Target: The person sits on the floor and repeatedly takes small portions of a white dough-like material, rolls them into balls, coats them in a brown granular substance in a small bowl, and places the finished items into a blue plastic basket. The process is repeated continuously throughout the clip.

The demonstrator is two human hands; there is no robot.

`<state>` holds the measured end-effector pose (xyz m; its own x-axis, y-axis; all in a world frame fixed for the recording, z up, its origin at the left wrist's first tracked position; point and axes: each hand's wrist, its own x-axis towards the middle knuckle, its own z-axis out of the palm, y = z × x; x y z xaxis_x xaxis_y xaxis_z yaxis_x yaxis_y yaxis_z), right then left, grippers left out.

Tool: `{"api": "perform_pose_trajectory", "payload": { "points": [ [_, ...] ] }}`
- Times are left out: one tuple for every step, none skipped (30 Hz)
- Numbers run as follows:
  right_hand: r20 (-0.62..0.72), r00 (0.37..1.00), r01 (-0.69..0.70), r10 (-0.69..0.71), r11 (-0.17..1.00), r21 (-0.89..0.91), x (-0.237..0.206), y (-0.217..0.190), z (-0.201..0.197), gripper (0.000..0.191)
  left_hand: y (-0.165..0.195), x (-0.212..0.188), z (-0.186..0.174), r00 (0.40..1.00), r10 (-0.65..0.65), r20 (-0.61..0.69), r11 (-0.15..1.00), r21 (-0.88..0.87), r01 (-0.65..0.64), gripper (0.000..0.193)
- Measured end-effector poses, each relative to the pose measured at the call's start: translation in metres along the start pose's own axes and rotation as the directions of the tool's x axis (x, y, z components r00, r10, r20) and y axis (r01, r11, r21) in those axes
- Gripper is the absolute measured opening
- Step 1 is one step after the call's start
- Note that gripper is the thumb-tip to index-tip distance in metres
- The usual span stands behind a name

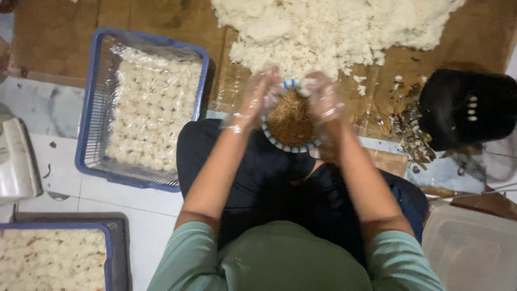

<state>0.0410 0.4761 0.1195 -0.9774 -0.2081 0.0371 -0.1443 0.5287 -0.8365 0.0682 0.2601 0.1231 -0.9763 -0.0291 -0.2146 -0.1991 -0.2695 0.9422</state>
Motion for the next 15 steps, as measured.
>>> {"api": "perform_pose_trajectory", "payload": {
  "points": [
    [-0.017,0.996,0.085,-0.084,0.96,0.267,-0.016,-0.009,0.012,0.029,-0.014,0.007,0.019,0.972,-0.227,0.068,0.917,-0.32,0.237,0.049],
    [-0.09,0.974,0.215,-0.207,0.972,0.093,-0.021,-0.016,0.024,0.031,-0.027,0.014,0.031,0.962,-0.261,0.081,0.892,-0.36,0.273,0.051],
    [-0.137,0.932,0.326,-0.336,0.941,-0.092,-0.026,-0.019,0.032,0.034,-0.039,0.02,0.04,0.951,-0.294,0.096,0.864,-0.398,0.307,0.054],
    [-0.156,0.904,0.381,-0.399,0.915,-0.133,-0.03,-0.02,0.036,0.036,-0.051,0.024,0.044,0.939,-0.326,0.112,0.834,-0.434,0.341,0.058],
    [-0.173,0.871,0.432,-0.46,0.885,-0.175,-0.033,-0.019,0.04,0.039,-0.062,0.026,0.046,0.94,-0.317,0.122,0.825,-0.453,0.337,0.06],
    [-0.184,0.834,0.481,-0.519,0.85,-0.217,-0.034,-0.018,0.043,0.044,-0.074,0.025,0.047,0.942,-0.309,0.13,0.816,-0.472,0.333,0.061],
    [-0.131,0.875,0.42,-0.466,0.866,-0.271,-0.034,-0.016,0.044,0.041,-0.084,0.025,0.046,0.944,-0.3,0.137,0.807,-0.491,0.328,0.063],
    [-0.081,0.91,0.361,-0.406,0.874,-0.325,-0.033,-0.014,0.043,0.04,-0.094,0.027,0.047,0.949,-0.294,0.114,0.819,-0.482,0.312,0.062],
    [-0.032,0.939,0.305,-0.343,0.873,-0.38,-0.032,-0.013,0.042,0.041,-0.104,0.026,0.047,0.954,-0.286,0.089,0.831,-0.473,0.293,0.062],
    [0.008,0.949,0.288,-0.314,0.858,-0.426,-0.032,-0.014,0.04,0.039,-0.111,0.026,0.046,0.959,-0.276,0.062,0.842,-0.465,0.273,0.061],
    [0.045,0.958,0.271,-0.283,0.84,-0.47,-0.032,-0.015,0.039,0.037,-0.117,0.026,0.042,0.97,-0.241,0.002,0.876,-0.429,0.219,0.059],
    [0.077,0.965,0.253,-0.249,0.82,-0.514,-0.033,-0.018,0.037,0.034,-0.121,0.026,0.037,0.978,-0.203,-0.055,0.907,-0.387,0.166,0.056],
    [0.018,0.952,0.282,-0.305,0.855,-0.436,-0.035,-0.021,0.036,0.035,-0.123,0.027,0.033,0.981,-0.162,-0.11,0.933,-0.342,0.116,0.054],
    [-0.043,0.934,0.318,-0.355,0.879,-0.355,-0.04,-0.025,0.035,0.036,-0.123,0.027,0.025,0.972,-0.216,-0.089,0.89,-0.428,0.159,0.056],
    [-0.108,0.911,0.358,-0.398,0.893,-0.274,-0.046,-0.029,0.034,0.038,-0.121,0.025,0.014,0.961,-0.268,-0.063,0.837,-0.509,0.2,0.057]
  ]
}}
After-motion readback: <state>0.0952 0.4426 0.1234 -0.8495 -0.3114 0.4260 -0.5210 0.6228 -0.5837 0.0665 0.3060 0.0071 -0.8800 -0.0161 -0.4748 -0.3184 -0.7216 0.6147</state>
